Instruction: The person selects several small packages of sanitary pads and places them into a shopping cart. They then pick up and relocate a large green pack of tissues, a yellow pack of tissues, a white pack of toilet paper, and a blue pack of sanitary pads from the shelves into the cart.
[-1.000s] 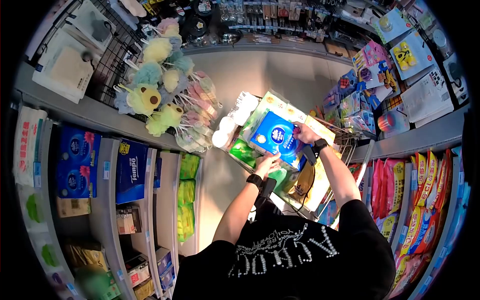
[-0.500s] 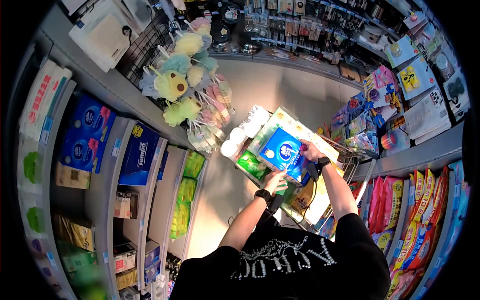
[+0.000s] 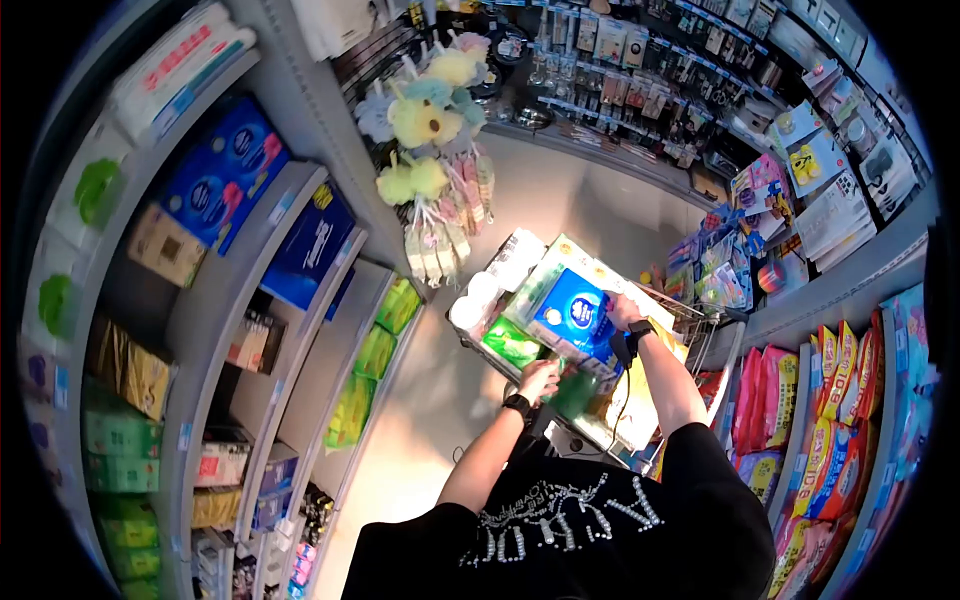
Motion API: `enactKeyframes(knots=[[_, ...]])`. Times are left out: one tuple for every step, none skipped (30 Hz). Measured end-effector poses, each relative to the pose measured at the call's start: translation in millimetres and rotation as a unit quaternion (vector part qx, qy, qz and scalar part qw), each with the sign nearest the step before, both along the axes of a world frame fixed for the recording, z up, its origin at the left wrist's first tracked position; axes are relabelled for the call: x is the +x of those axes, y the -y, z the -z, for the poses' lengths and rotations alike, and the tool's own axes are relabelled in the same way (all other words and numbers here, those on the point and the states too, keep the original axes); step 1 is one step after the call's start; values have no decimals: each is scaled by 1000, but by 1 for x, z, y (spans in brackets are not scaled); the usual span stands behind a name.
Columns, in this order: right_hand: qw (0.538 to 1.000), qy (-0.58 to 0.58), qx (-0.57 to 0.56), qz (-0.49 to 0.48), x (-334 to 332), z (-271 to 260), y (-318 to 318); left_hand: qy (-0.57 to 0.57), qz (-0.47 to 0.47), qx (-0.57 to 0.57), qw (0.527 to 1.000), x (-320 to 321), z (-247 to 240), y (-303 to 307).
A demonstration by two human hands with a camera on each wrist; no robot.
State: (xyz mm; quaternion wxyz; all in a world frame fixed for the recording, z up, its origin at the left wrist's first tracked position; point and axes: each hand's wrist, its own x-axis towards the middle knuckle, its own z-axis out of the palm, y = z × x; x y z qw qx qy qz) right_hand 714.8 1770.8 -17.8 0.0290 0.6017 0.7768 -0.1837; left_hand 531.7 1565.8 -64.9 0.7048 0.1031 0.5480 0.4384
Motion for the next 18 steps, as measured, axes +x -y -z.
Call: enactKeyframes(knots=[[999,11,15,27,-4,7,5,22,-11,23,999,-13,18,21],[998,23,30,52,-7,11,15,45,-23,44,998,-28,35,49],[995,-68,71,17,-16,-22,43,66,-49,85,993,-44,47,82],[965,-127,228,23,-22,-14,62,86,-81,127,985,-61,55,115],[965,-137,220,33,-30,-16,77,63,-125,99,985,-76,48,150],[966,-148,209,42,-39,-14,94,42,-171,67,982,-90,41,190],[960,-187,207,24,-51,-9,118,14,-240,44,970,-104,51,232],[963,-183,199,-2,-67,-5,144,-15,-307,17,951,-117,63,277],[951,-206,228,-43,-83,-3,172,-9,-379,14,925,-127,81,329],[935,-230,255,-84,-100,-2,203,-2,-450,10,893,-130,99,382],[921,-188,312,-140,-119,-14,246,-3,-501,-9,865,-129,110,434],[907,-250,282,-189,-133,-10,279,-6,-548,-29,836,-124,117,482],[921,-297,146,-204,-148,8,301,5,-592,-70,803,-116,114,522],[923,-285,58,-252,-159,25,326,18,-633,-109,766,-106,110,558],[918,-254,-108,-284,-168,76,335,8,-653,-105,750,-91,111,594],[895,-134,-271,-329,-184,72,358,-1,-670,-103,735,-71,115,627],[761,-348,-493,-237,-183,167,359,22,-697,-128,706,-54,110,653],[826,-12,-297,-479,-213,48,422,30,-711,-134,689,-37,114,670]])
